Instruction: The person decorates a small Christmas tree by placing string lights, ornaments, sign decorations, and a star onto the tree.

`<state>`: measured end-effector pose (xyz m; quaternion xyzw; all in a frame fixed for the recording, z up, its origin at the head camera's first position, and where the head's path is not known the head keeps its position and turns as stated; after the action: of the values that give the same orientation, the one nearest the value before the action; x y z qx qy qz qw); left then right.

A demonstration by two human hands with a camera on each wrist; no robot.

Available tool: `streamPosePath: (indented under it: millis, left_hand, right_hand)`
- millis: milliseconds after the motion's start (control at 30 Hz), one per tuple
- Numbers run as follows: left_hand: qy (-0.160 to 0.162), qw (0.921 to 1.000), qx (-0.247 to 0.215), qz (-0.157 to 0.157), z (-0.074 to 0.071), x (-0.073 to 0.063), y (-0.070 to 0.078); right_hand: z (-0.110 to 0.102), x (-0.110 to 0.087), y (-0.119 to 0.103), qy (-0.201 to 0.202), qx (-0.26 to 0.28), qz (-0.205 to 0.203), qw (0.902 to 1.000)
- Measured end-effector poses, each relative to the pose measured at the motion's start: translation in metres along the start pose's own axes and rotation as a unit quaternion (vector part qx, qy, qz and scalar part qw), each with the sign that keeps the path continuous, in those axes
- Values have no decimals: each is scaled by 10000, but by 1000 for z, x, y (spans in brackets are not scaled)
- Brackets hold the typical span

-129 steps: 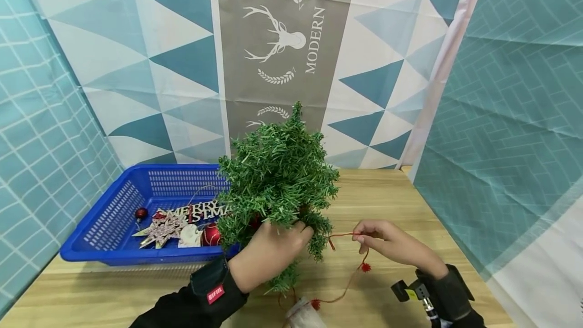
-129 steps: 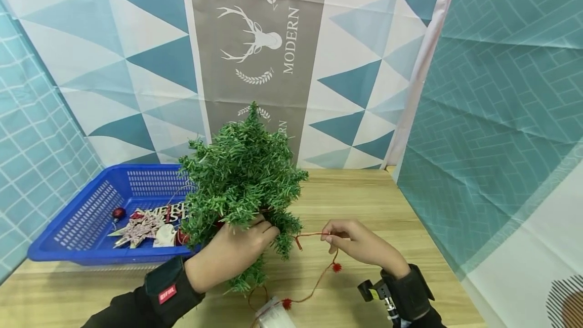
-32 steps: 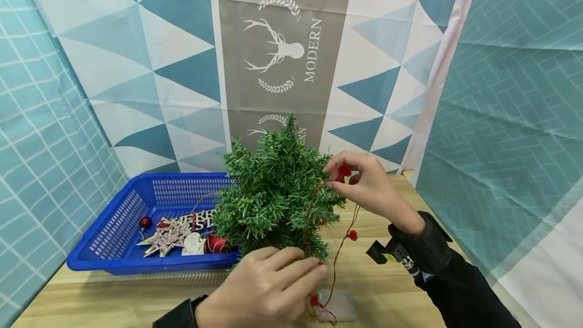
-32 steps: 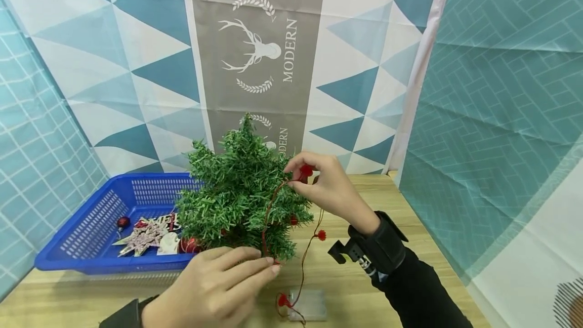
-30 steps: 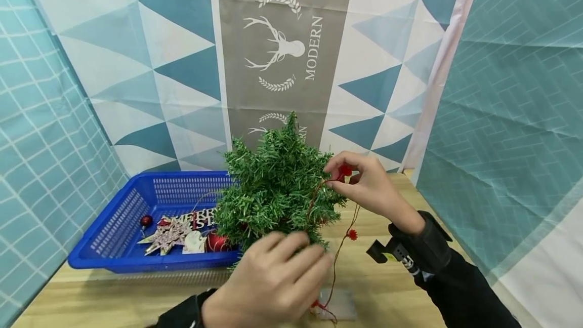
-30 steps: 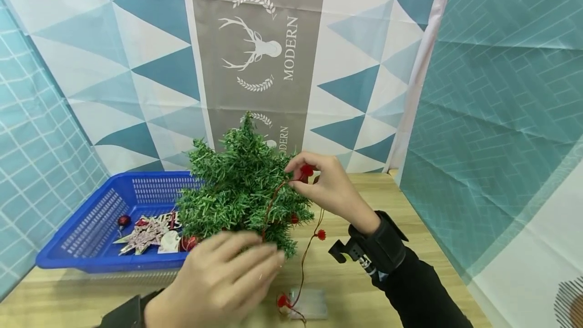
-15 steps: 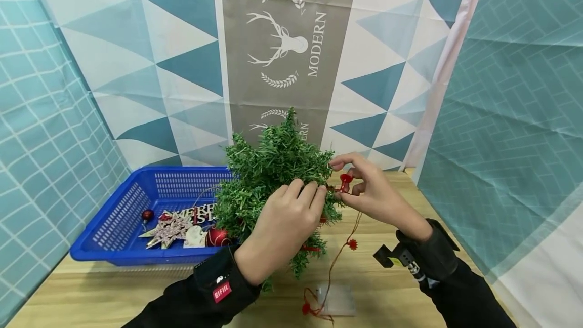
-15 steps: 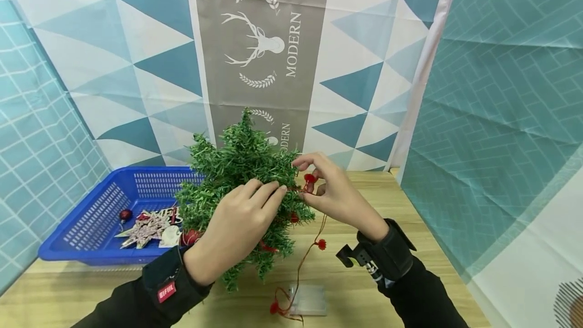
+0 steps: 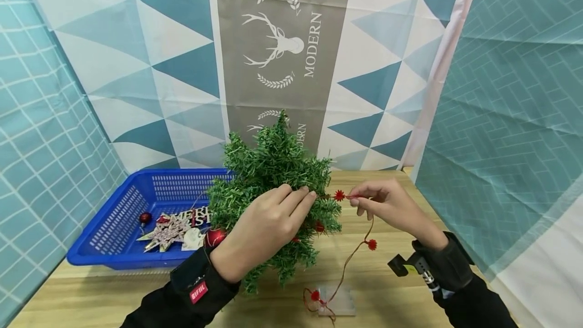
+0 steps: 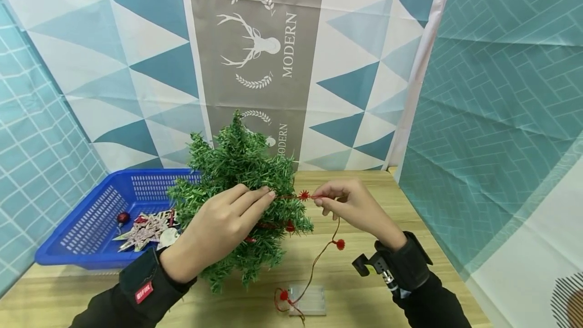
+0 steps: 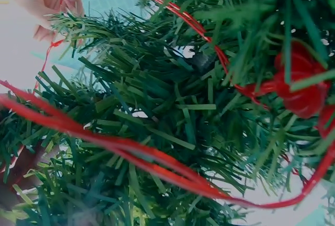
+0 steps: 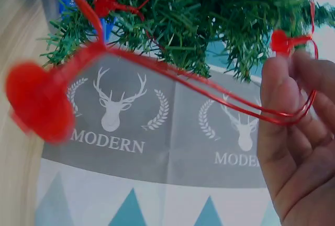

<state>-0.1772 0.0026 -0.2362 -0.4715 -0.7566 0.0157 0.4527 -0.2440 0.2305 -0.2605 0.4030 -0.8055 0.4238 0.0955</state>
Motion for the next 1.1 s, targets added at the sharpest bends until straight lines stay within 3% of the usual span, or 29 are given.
streamPosePath:
  millis: [233, 400, 633, 933, 1100]
  left_hand:
    - [258, 9993, -273, 40, -1, -7, -4]
    - [395, 9977, -525, 155, -5, -14, -8]
    - [558, 9927, -1053, 196, -9, -19, -13]
    - [838, 9845, -1507, 335, -8, -20, -19]
    - [998, 9785, -1746, 466, -6, -20, -21]
  right_hand:
    - [-4, -12, 12, -462, 772, -168, 9958]
    - [-9, -13, 5, -307, 606, -217, 9975]
    - [-21, 15, -21, 213, -366, -891, 9951]
    - [-26, 49, -43, 418, -433, -1275, 9900]
    - [-26, 62, -50, 413, -414, -1227, 9907]
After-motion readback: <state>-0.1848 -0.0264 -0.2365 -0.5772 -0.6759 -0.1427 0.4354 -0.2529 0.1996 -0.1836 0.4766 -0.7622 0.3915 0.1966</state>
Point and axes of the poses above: each hand's wrist, its own x-axis towards the middle knuckle, its own z-axis out of the palm, y = z × x, the point moved 4 cm from there along x, towards the middle knuckle, and after that the axes turned 5 degrees about -x, right-handed, at the moved point
